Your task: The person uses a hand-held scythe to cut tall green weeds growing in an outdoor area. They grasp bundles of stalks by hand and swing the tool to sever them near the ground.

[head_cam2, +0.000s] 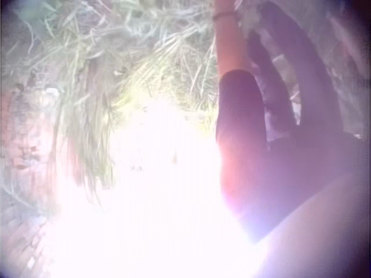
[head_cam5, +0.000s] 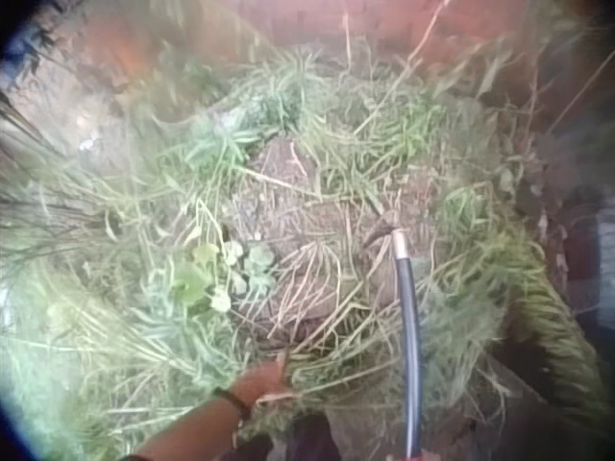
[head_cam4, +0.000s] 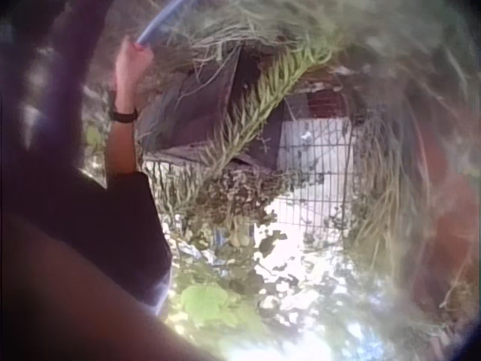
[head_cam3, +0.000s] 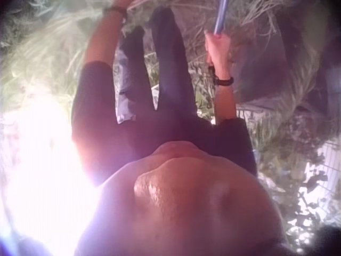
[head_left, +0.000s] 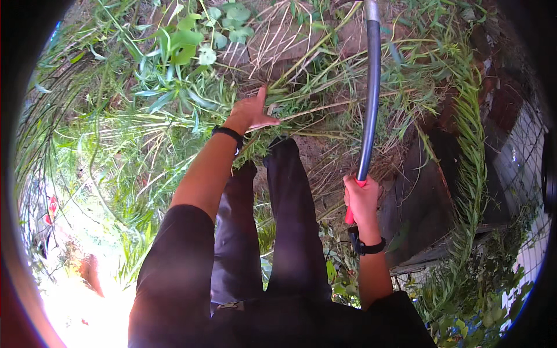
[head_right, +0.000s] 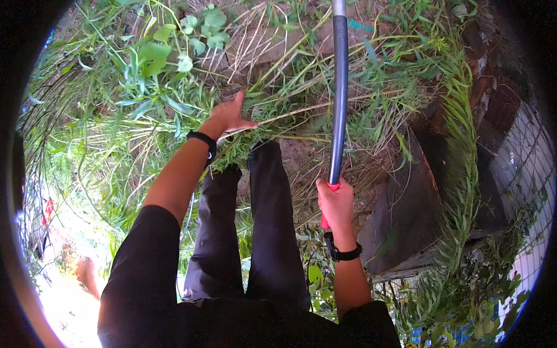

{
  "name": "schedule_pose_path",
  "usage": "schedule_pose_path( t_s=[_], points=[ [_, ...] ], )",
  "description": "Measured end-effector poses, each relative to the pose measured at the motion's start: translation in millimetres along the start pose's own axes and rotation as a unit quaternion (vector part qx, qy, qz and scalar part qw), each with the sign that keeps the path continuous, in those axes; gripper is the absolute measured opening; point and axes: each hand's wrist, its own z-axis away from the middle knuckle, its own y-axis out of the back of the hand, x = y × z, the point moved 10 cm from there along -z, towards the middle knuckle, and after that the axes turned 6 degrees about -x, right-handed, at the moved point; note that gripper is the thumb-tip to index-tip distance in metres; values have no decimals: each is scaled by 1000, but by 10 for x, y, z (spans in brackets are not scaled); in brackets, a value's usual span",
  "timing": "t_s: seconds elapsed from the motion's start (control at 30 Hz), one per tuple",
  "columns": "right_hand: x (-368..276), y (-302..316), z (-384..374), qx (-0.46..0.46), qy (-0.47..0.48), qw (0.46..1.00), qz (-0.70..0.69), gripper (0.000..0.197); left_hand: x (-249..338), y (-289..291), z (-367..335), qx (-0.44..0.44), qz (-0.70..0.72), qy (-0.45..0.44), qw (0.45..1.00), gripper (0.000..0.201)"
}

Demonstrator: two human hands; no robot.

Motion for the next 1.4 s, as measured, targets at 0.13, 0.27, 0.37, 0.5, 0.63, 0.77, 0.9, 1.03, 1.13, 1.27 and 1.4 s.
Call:
schedule_pose_path(
  t_s=[0.13, 0.27, 0.37, 0.5, 0.63, 0.77, 0.9, 1.03, 1.13, 1.27, 1.4],
  points=[
    [202, -56, -104, -15, -24, 999, -30, 15, -242, -672, -125, -22, -157, -40, 987, 120],
    [229, -154, -106, -11, -42, 998, -50, 17, -441, -915, -168, -67, -154, -12, 986, 120],
    [331, -110, -13, 8, -64, 997, -45, 16, -506, -853, -177, -18, -102, 9, 995, 113],
    [270, -147, 134, -8, -62, 998, -24, 17, -372, -756, -105, -61, -78, 19, 995, 104],
    [172, -300, 182, -42, -31, 998, 40, 19, -349, -502, 178, 56, -105, 1, 993, 96],
    [191, -526, 304, -60, -22, 994, 92, 22, -137, 306, 1130, 234, -61, -67, 968, 81],
    [155, -690, 572, -73, -10, 993, 96, 23, -443, 614, 2386, 214, 45, -27, 975, 70],
    [-79, -675, 1055, -91, 39, 989, 107, 24, -650, 451, 3846, 286, 146, -1, 947, 61],
    [-278, -574, 1411, -95, 82, 982, 139, 24, -1029, -158, 4684, 242, 92, 84, 962, 69],
    [-309, -363, 1672, -72, 129, 971, 186, 25, -1394, -916, 5314, 299, -164, 184, 922, 78],
    [-46, -252, 1848, -44, 115, 973, 196, 23, -2224, -1683, 5107, 126, 89, 286, 946, 78]
  ],
)
